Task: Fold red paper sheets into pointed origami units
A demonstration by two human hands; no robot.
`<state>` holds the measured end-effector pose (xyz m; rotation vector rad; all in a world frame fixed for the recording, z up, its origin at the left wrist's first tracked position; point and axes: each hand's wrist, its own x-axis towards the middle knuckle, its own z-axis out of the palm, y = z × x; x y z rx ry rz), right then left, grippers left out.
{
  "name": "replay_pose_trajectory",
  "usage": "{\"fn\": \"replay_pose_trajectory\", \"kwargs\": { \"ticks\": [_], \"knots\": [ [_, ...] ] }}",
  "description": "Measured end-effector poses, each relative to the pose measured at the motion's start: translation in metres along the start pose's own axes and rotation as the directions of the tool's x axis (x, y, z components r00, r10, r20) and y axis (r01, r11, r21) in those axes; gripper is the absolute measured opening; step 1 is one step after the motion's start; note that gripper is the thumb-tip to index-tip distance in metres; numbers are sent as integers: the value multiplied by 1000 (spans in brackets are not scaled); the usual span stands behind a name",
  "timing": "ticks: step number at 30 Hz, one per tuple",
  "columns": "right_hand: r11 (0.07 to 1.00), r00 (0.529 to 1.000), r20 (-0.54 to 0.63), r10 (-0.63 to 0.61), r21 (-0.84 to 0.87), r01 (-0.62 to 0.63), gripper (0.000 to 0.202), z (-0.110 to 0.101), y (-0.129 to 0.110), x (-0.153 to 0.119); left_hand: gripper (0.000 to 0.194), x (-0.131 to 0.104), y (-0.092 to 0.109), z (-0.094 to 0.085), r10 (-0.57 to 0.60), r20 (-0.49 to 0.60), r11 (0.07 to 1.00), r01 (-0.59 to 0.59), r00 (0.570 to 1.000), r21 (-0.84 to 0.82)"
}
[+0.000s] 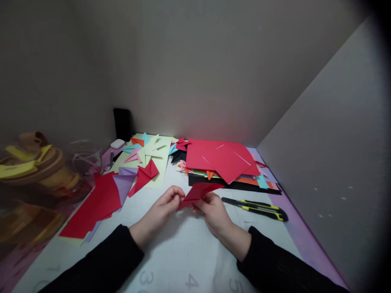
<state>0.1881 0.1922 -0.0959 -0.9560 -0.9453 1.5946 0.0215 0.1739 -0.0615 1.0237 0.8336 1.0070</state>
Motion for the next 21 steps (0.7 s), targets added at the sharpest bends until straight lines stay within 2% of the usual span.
{"fn": "replay_pose_trajectory", "kwargs": {
  "ticks": [3, 5, 9, 14, 18, 21],
  "knots": [
    [1000, 999, -40, -10, 18, 10, 19, -1, 1, 1, 25, 0, 1, -1, 15, -51, 1000, -16, 999, -4],
    [999, 998, -57, -24, 39, 26, 21, -2, 1, 2, 25, 0, 0, -2, 28, -46, 999, -27, 999, 17],
    [996, 995, -91, -41, 81, 49, 21, -1, 0, 3, 18, 0, -1, -2, 99, -42, 973, -88, 994, 212],
    [996, 996, -92, -14, 85, 22, 24, 2, -1, 1, 7, -3, -4, 0, 258, -77, 864, -194, 963, 465],
    [998, 1000, -3, 29, 64, -29, 29, 4, -3, -3, 10, -3, -7, -3, 424, -45, 738, -316, 905, 597],
    [996, 998, 35, 58, 66, -60, 32, 5, -4, -5, 17, -4, -8, -5, 504, -8, 650, -373, 864, 662]
  ]
}}
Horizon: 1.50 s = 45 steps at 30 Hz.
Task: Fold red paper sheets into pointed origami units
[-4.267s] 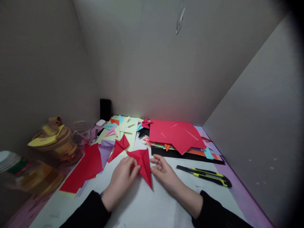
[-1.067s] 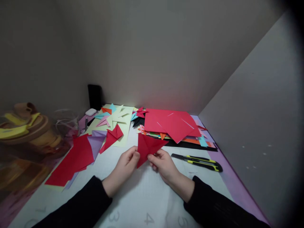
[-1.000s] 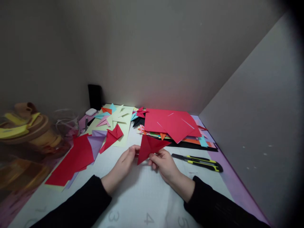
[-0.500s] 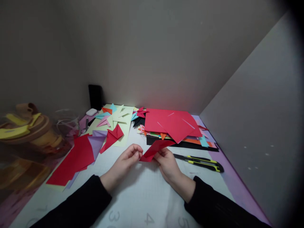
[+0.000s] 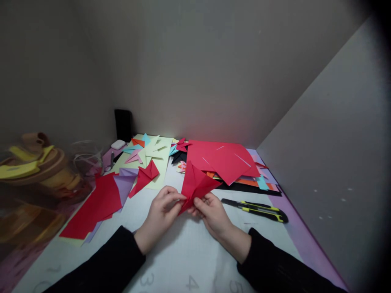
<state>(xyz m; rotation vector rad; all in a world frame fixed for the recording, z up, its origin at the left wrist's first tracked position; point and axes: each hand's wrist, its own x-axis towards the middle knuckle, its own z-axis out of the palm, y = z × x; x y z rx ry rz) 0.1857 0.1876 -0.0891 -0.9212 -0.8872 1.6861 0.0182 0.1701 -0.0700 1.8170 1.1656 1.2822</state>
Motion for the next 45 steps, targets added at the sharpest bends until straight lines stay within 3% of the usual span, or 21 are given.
{"fn": "replay_pose_trajectory", "kwargs": {
  "ticks": [5, 8, 11, 15, 20, 27, 34, 45],
  "knots": [
    [998, 997, -75, -8, 58, 12, 35, 1, -3, 1, 14, -1, 1, 1, 15, -9, 998, -14, 1000, 69],
    [998, 996, -91, -3, 60, 8, 37, 1, -4, 1, 11, -1, 0, 4, -156, 11, 988, 156, 988, -4],
    [999, 996, -87, -12, 37, 15, 36, 1, -5, 1, 15, 1, -2, 7, -375, 47, 917, 378, 926, -129],
    [999, 998, -55, -36, -25, 35, 31, 0, -3, 1, 23, 2, -2, 10, -480, 69, 806, 471, 874, -358],
    [992, 1000, 8, 27, -124, -26, 28, -2, 2, -1, 23, 2, 3, 13, -469, 131, 801, 484, 873, -353],
    [987, 992, -115, -50, -155, 31, 32, -5, 3, 0, 21, 1, 3, 17, -473, 275, 834, 526, 837, -165],
    [988, 982, -177, -68, -151, 41, 33, -4, 2, 1, 21, 0, 3, 17, -474, 276, 849, 517, 836, -108],
    [998, 973, -227, -48, -48, 38, 34, -4, -3, 4, 12, -1, -3, 17, -476, 256, 833, 524, 842, -176]
  ]
}}
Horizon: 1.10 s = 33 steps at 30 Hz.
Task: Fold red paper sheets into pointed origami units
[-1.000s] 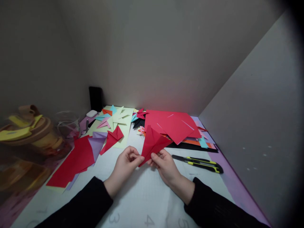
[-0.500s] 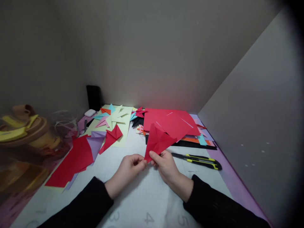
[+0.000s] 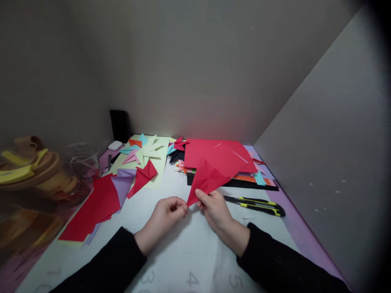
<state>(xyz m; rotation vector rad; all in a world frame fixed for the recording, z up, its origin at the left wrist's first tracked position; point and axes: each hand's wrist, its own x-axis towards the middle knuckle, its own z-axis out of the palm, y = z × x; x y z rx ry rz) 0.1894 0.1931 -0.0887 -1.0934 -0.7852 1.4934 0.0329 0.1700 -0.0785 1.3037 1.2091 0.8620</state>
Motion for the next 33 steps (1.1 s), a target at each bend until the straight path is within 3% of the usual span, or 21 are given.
{"fn": "replay_pose_trajectory", "kwargs": {
  "ticks": [12, 18, 22, 28, 33],
  "knots": [
    [991, 989, -138, -62, 111, 77, 35, -4, -16, 14, 15, -5, 0, -2, -35, -45, 999, 36, 998, 28],
    [995, 997, -71, -37, 90, 43, 35, 2, -11, 8, 27, -4, -2, 4, -36, -17, 999, 36, 999, 1],
    [1000, 999, 40, 6, -8, -6, 33, 3, -7, 1, 30, -2, 0, 3, 11, -67, 1000, -12, 998, -19],
    [977, 941, 309, 136, -201, -74, 25, -4, 3, -2, 28, 0, 6, -6, 77, -138, 990, -92, 987, -109],
    [968, 926, 341, 159, -239, -78, 24, -5, 6, -2, 30, 0, -2, -6, 90, -168, 984, -114, 982, -139]
  ]
}}
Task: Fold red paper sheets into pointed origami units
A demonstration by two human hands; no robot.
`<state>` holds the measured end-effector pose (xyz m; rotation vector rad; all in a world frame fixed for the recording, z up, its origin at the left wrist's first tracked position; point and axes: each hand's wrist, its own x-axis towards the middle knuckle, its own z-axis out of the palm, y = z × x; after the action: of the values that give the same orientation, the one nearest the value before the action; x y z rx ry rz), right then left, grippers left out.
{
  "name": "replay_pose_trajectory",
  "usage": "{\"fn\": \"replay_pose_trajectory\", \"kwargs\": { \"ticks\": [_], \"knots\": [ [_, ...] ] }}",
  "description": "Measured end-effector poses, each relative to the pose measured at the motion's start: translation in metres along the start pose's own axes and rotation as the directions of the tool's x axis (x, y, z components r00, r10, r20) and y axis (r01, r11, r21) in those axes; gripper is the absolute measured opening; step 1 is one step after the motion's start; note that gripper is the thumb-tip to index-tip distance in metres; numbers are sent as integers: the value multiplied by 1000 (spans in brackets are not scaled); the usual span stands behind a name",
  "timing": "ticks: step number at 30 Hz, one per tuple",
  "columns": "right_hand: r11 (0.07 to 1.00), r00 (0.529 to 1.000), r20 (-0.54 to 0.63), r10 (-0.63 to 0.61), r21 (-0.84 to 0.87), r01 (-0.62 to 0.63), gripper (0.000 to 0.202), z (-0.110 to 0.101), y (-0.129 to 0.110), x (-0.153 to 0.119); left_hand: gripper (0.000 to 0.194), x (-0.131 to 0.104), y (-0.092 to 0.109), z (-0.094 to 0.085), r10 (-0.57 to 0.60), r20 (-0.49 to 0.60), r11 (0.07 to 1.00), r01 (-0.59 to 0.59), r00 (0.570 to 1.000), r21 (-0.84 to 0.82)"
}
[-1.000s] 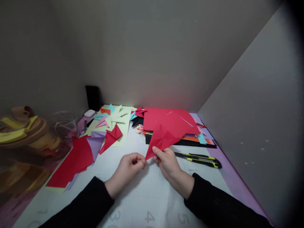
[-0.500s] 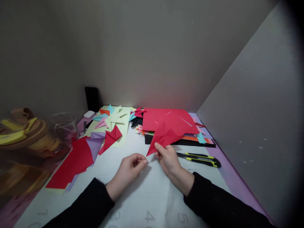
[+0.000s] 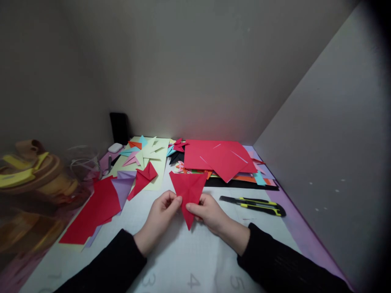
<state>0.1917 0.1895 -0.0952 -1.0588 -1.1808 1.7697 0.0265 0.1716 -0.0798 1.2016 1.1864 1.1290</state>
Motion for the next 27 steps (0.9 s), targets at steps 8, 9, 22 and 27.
{"fn": "replay_pose_trajectory", "kwargs": {
  "ticks": [8, 9, 22, 27],
  "knots": [
    [997, 993, -89, -80, -9, 80, 23, 4, -7, -1, 25, 2, -5, 6, -74, 23, 992, 76, 997, -102],
    [996, 994, -72, -88, -20, 87, 22, 5, -10, -2, 25, 1, -4, 7, -82, 36, 988, 86, 996, -130],
    [997, 993, -84, -77, -4, 77, 29, -13, -11, 6, 39, 3, 14, -7, -53, -157, 893, -24, 986, -449],
    [987, 977, 165, 133, -110, -116, 28, -24, -25, 6, 52, 15, 36, -37, -215, 62, 876, 221, 975, -429]
  ]
}}
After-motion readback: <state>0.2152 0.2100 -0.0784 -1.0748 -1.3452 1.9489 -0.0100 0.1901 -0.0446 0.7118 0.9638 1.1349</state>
